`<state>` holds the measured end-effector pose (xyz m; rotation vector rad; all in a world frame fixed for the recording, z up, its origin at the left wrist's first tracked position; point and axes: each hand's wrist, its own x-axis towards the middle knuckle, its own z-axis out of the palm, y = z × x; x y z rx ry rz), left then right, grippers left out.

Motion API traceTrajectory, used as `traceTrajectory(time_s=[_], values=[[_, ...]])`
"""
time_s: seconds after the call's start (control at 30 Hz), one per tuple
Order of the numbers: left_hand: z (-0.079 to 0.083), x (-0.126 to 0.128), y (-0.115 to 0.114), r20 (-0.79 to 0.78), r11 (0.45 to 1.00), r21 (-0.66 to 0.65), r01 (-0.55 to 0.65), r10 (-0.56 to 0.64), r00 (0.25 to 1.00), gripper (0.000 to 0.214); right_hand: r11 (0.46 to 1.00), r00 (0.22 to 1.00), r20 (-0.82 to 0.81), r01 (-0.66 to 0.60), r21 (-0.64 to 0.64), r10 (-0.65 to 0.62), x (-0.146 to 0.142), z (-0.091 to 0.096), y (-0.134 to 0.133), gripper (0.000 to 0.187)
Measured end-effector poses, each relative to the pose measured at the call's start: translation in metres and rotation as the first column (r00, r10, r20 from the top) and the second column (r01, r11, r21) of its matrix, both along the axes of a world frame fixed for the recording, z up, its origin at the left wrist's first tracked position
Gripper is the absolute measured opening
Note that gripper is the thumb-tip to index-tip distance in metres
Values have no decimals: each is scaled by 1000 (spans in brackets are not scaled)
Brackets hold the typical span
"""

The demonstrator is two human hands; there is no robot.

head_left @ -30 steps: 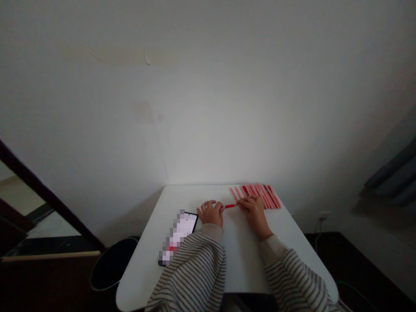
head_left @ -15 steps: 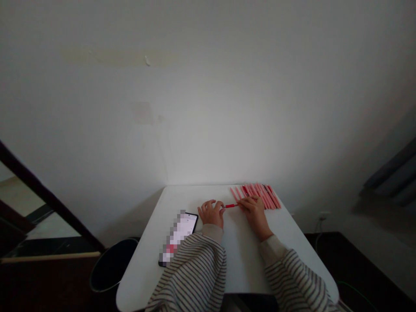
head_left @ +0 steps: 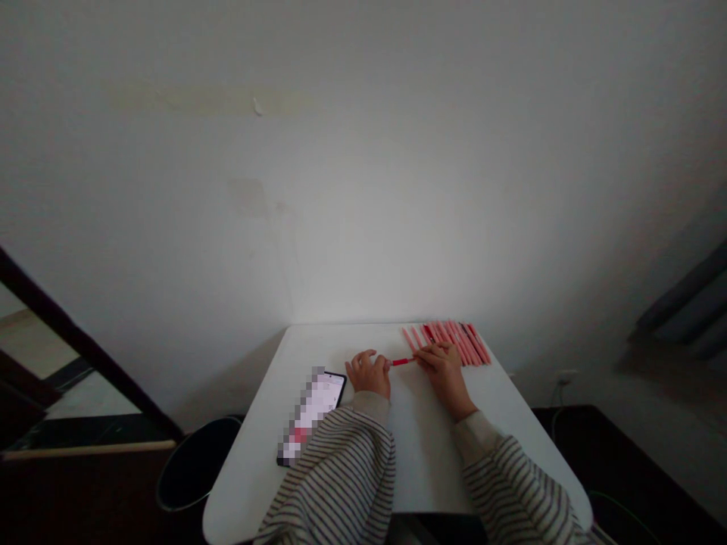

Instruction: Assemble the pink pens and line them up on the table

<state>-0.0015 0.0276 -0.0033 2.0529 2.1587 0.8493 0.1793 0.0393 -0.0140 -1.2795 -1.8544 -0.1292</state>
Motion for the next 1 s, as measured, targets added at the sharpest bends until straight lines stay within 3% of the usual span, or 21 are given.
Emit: traceTrajectory(time_s=[0.37, 0.8, 1.0], values=[[6, 0, -4, 46, 1000, 5, 29, -29, 999, 16, 1000, 1000, -14, 0, 9, 0, 0, 0, 0, 19], [0, -1, -1, -11, 1000, 31, 2, -1, 1000, 25, 1000, 1000, -19, -11, 0, 11, -1, 1, -2, 20], [5, 1, -3, 64, 999, 40, 7, -9, 998, 22, 1000, 1000, -23, -2, 5, 2, 0, 1, -1, 20]])
